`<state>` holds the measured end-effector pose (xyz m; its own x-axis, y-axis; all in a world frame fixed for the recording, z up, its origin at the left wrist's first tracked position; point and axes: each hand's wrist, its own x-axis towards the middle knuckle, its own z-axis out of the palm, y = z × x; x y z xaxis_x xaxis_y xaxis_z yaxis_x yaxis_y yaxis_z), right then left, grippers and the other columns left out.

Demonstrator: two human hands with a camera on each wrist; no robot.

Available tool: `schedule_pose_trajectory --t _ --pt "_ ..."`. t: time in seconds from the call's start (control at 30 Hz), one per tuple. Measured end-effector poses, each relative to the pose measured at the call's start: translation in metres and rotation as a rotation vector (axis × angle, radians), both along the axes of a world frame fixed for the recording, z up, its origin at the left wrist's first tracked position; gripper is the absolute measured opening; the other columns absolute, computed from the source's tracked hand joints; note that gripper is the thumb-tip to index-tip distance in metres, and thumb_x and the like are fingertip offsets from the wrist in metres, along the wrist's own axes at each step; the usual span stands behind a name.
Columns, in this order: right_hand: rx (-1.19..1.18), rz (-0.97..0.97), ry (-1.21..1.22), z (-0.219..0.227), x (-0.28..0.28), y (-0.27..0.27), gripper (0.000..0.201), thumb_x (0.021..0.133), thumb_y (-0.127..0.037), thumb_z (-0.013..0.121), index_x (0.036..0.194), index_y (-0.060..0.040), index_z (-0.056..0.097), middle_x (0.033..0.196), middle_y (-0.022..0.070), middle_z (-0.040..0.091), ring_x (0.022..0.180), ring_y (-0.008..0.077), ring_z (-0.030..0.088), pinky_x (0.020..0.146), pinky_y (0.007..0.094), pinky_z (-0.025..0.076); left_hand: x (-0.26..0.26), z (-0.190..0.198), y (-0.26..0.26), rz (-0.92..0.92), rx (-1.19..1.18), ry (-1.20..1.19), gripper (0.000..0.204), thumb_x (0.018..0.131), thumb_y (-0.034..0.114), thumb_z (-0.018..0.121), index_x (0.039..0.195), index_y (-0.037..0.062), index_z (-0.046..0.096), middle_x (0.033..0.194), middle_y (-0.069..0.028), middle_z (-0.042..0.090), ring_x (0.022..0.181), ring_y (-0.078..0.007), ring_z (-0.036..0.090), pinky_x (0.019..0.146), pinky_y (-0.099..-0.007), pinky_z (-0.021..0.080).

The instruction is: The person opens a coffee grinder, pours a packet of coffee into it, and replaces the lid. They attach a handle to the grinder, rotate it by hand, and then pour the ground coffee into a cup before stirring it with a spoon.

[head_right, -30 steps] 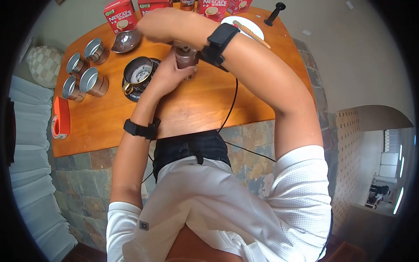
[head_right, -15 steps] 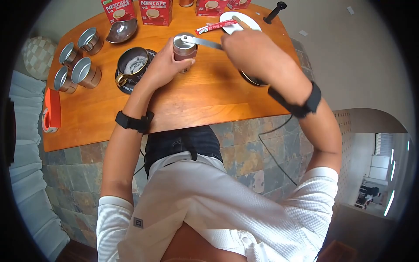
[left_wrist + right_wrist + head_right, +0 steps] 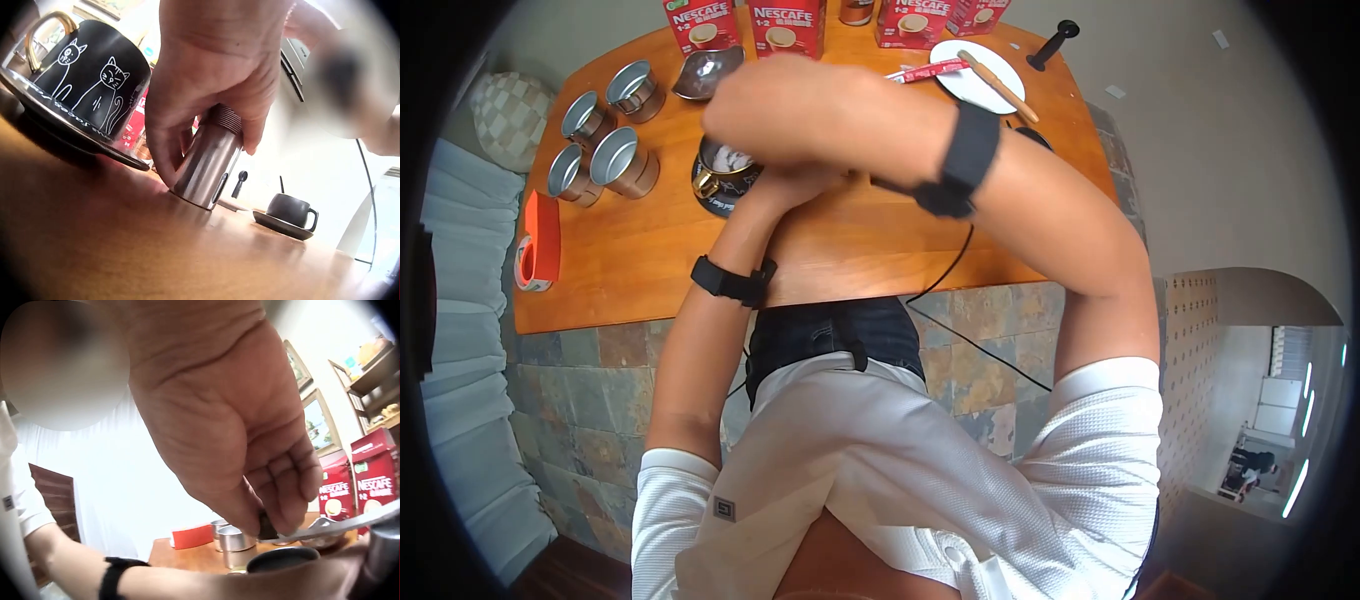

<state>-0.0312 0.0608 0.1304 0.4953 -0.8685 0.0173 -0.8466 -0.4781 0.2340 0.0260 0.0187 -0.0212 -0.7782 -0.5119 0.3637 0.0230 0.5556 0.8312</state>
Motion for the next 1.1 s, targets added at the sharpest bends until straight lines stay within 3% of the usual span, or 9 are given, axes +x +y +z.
schedule_pose_trajectory --t 0.03,0.13,0.2,0.3,0.47,0.77,0.93,1.03,1.1 --pt "0.022 -0.087 0.012 -0.001 -0.002 -0.019 0.022 0.086 -0.009 0.063 0.106 -0.0012 0.067 0.079 0.0200 0.069 0.078 0.0363 0.071 0.065 0.0454 0.056 0.006 0.032 0.003 -0.053 0.073 -0.349 0.054 0.081 0.028 0.077 0.124 0.0015 0.057 0.123 -0.0201 0.065 0.109 -0.0348 0.065 0.092 -0.0396 0.050" --pt "-0.009 -0.193 -0.054 -0.009 -0.042 -0.060 0.030 0.088 -0.009 0.058 0.117 -0.0037 0.066 0.091 0.0233 0.070 0.087 0.0388 0.070 0.074 0.0498 0.055 -0.003 0.009 -0.001 -0.002 0.113 -0.103 0.054 0.083 0.018 0.077 0.127 0.0033 0.050 0.109 -0.0137 0.070 0.088 -0.0250 0.069 0.083 -0.0372 0.053" --pt "-0.053 -0.269 -0.081 0.000 -0.075 -0.061 0.010 0.075 -0.005 0.067 0.077 0.0036 0.071 0.079 0.0251 0.069 0.079 0.0423 0.069 0.068 0.0480 0.056 0.000 0.014 0.003 0.042 0.047 -0.088 0.055 0.083 0.019 0.078 0.127 0.0033 0.050 0.110 -0.0145 0.069 0.093 -0.0255 0.069 0.085 -0.0370 0.053" --pt "0.165 -0.600 0.197 -0.006 -0.128 -0.056 0.028 0.088 -0.010 0.061 0.114 -0.0038 0.067 0.096 0.0222 0.070 0.093 0.0386 0.069 0.079 0.0492 0.054 0.004 0.025 0.004 0.068 0.071 -0.134 0.059 0.082 0.022 0.079 0.128 0.0029 0.049 0.115 -0.0165 0.066 0.105 -0.0272 0.067 0.091 -0.0371 0.051" --pt "0.289 -0.711 0.025 0.029 -0.126 0.048 0.020 0.089 -0.013 0.065 0.103 0.0009 0.061 0.084 0.0203 0.068 0.082 0.0398 0.066 0.072 0.0476 0.052 0.003 0.021 0.005 0.074 0.052 -0.138 0.059 0.081 0.026 0.079 0.127 0.0030 0.050 0.121 -0.0197 0.063 0.112 -0.0343 0.063 0.095 -0.0414 0.050" --pt "0.254 -0.160 0.075 0.031 -0.023 0.120 0.019 0.086 -0.005 0.059 0.103 0.0003 0.057 0.075 0.0172 0.065 0.071 0.0356 0.067 0.063 0.0442 0.053 0.001 0.016 0.002 0.076 0.043 -0.154 0.057 0.080 0.031 0.077 0.123 0.0047 0.050 0.121 -0.0194 0.064 0.112 -0.0367 0.062 0.092 -0.0445 0.050" --pt "0.027 0.104 -0.069 0.011 0.000 0.043 0.023 0.079 -0.005 0.065 0.101 -0.0008 0.061 0.079 0.0163 0.067 0.075 0.0346 0.069 0.063 0.0436 0.055 -0.004 -0.026 -0.008 -0.196 -0.058 0.352 0.063 0.081 0.025 0.077 0.135 0.0051 0.051 0.133 -0.0190 0.058 0.126 -0.0336 0.053 0.101 -0.0399 0.046" --pt "-0.005 -0.068 -0.041 0.000 -0.009 -0.018 0.019 0.082 -0.008 0.067 0.100 -0.0024 0.066 0.083 0.0173 0.069 0.074 0.0356 0.068 0.063 0.0417 0.054 0.001 0.023 -0.001 -0.035 0.063 -0.359 0.069 0.082 0.027 0.076 0.139 0.0023 0.047 0.128 -0.0217 0.060 0.119 -0.0363 0.059 0.099 -0.0421 0.049" --pt "0.042 -0.152 -0.115 0.010 -0.032 -0.047 0.016 0.082 -0.004 0.060 0.091 0.0028 0.071 0.086 0.0244 0.070 0.083 0.0397 0.070 0.073 0.0461 0.057 -0.001 0.012 0.000 0.022 0.127 -0.156 0.063 0.080 0.032 0.076 0.130 0.0023 0.050 0.124 -0.0222 0.062 0.116 -0.0384 0.061 0.096 -0.0437 0.049"
